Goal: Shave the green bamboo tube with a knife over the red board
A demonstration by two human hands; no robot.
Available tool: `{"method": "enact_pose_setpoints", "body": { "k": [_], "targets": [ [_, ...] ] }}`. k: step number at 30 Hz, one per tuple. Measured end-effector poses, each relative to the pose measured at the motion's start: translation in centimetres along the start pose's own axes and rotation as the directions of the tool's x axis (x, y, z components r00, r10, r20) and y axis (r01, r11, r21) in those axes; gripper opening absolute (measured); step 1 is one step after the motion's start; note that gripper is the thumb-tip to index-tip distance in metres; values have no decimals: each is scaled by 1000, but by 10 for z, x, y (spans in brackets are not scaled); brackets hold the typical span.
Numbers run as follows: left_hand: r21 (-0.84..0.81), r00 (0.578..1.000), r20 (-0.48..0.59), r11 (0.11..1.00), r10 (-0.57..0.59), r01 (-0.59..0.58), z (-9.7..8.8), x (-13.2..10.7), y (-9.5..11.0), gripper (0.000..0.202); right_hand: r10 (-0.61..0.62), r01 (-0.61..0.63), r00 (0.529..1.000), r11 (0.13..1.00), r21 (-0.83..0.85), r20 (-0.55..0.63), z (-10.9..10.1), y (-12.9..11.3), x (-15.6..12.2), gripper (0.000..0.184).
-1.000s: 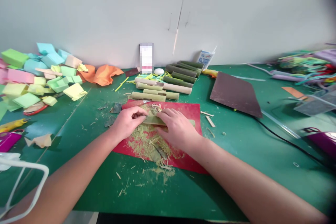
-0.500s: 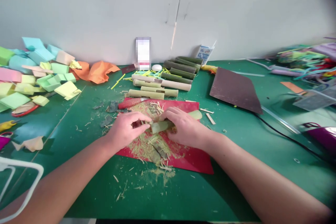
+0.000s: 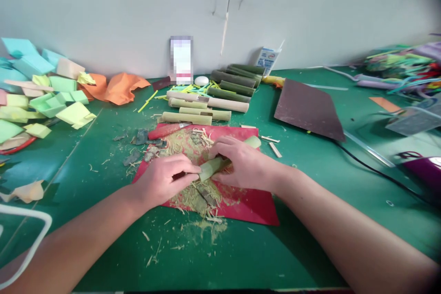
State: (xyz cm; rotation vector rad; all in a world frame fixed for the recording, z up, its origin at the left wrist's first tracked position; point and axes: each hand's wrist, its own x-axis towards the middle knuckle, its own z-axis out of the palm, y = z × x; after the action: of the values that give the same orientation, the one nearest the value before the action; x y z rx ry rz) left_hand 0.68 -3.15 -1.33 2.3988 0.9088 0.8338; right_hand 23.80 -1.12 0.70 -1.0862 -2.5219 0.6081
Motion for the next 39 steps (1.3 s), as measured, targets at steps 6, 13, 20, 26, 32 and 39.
{"method": "enact_pose_setpoints", "body": {
  "k": [6, 13, 20, 26, 32, 39],
  "targets": [
    [46, 997, 82, 999, -12, 8, 0, 7, 8, 13, 23, -24, 999, 999, 39, 31, -1, 1, 2, 13],
    [93, 979, 178, 992, -96, 81, -5, 18, 15, 15, -22, 20, 999, 998, 62, 33, 0, 4, 4, 14],
    [105, 980, 184, 993, -74, 55, -5, 19, 16, 14, 6, -11, 998, 995, 98, 57, -1, 1, 5, 12],
    [96, 985, 153, 993, -84, 69, -5, 22, 16, 16, -3, -1, 999, 997, 83, 53, -1, 2, 4, 12],
    [111, 977, 179, 989, -117, 98, -6, 23, 15, 17, -6, 0, 998, 996, 89, 67, -1, 3, 5, 12],
    [95, 973, 200, 991, -112, 95, -8, 24, 14, 17, -6, 1, 998, 996, 87, 60, 0, 4, 5, 12]
  ]
}}
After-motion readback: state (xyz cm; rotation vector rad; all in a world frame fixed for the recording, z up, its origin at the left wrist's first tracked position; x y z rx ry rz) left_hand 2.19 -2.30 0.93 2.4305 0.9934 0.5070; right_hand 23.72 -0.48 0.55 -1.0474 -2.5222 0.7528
